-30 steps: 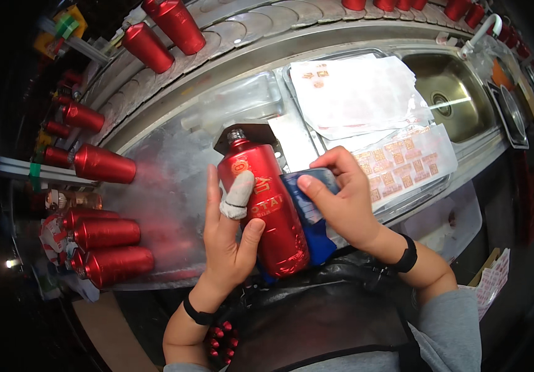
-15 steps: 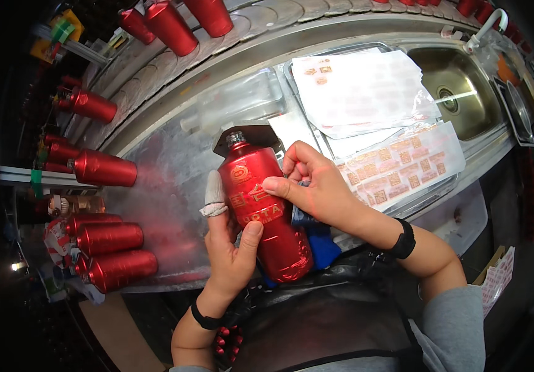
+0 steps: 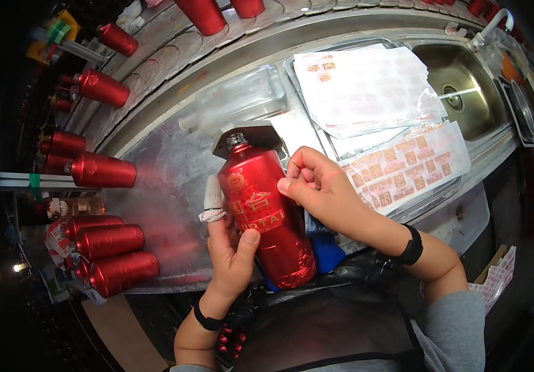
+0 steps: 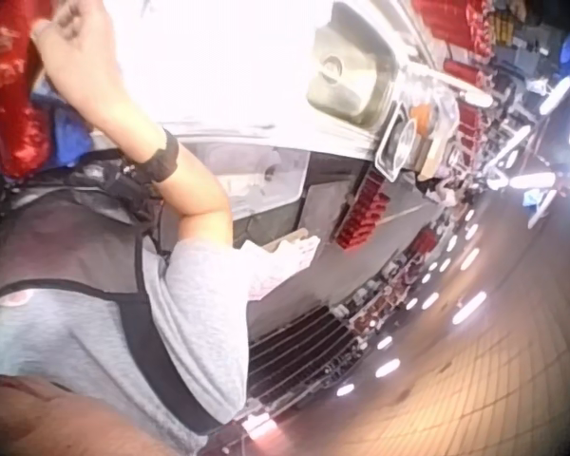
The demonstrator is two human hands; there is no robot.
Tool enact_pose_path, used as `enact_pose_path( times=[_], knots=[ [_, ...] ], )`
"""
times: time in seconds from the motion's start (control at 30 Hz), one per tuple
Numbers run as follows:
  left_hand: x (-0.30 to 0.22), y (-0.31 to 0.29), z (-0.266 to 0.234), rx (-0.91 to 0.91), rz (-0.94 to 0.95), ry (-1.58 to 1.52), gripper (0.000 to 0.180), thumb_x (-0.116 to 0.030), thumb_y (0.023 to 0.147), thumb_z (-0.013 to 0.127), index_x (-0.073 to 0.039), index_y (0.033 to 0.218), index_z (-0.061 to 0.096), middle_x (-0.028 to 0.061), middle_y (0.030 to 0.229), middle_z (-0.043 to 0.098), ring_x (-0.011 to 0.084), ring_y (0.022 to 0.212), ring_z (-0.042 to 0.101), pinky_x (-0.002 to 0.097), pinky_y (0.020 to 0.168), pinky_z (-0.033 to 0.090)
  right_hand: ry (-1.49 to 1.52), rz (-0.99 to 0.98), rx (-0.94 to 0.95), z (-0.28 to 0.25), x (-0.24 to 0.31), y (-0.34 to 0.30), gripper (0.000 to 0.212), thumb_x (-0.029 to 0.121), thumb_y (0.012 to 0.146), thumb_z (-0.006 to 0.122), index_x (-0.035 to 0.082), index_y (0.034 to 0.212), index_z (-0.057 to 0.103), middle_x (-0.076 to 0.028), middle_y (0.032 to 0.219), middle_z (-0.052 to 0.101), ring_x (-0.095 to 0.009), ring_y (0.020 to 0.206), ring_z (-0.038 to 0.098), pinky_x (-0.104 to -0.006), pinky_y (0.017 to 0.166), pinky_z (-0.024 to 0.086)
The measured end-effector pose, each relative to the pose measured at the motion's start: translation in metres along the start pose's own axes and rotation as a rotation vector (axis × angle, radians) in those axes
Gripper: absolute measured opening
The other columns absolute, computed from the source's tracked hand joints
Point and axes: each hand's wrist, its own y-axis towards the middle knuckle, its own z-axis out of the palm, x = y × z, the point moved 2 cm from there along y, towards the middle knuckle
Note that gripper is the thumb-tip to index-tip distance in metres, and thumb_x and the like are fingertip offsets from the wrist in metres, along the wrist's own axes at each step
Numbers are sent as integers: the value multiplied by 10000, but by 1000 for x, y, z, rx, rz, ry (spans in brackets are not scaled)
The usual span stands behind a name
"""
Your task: Applying labels and wiping down red metal bottles on an assembly line.
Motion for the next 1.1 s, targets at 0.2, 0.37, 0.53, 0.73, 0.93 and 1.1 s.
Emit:
enact_pose_path(
  times=[0.2, 0.37, 0.53, 0.73, 0.93, 1.1],
  knots=[
    [-2, 1, 1, -12, -1, -68, 859, -154, 974, 598, -34, 1581, 2, 197, 1526, 340, 263, 1333, 459, 397, 1101, 386, -185, -53, 49, -3, 8, 7, 213, 117, 845, 722, 79, 881, 516, 60, 803, 480, -15, 722, 415, -195, 650, 388],
    [-1, 0, 1, 6, -59, -120, 835, -154, 976, 602, -26, 1576, 35, 195, 1487, 392, 256, 1304, 492, 386, 1082, 409, -185, 50, 80, -5, 11, 9, 272, 150, 816, 776, 87, 876, 518, 59, 809, 484, -14, 723, 413, -190, 653, 382],
    [-2, -1, -1, -2, -68, -150, 814, -156, 974, 612, -4, 1564, 71, 202, 1473, 408, 263, 1307, 494, 392, 1082, 413, 22, 89, 119, -4, 4, 10, 290, 234, 865, 771, 63, 843, 538, 41, 724, 526, -21, 662, 460, -187, 582, 386],
    [0, -2, -2, 3, -54, -163, 805, -131, 977, 603, 11, 1560, 68, 211, 1471, 408, 273, 1319, 486, 400, 1093, 402, -185, -191, 53, 5, 30, -13, 138, 140, 873, 719, 19, 908, 661, 21, 835, 608, -24, 723, 514, -185, 629, 398],
    [-2, -3, -3, 37, -66, -150, 804, -140, 979, 571, -41, 1580, 46, 195, 1517, 350, 269, 1354, 442, 411, 1127, 354, -265, -63, -6, 15, 36, -10, 116, 100, 833, 735, 13, 858, 662, 10, 817, 603, -38, 718, 517, -206, 647, 434],
    [0, -2, -4, 32, -46, -146, 813, -126, 975, 605, 7, 1564, 59, 218, 1458, 424, 273, 1300, 508, 394, 1087, 408, -249, -93, 4, 17, 35, -8, 123, 96, 845, 731, 8, 845, 646, 16, 805, 596, -31, 722, 506, -207, 638, 435]
  ],
)
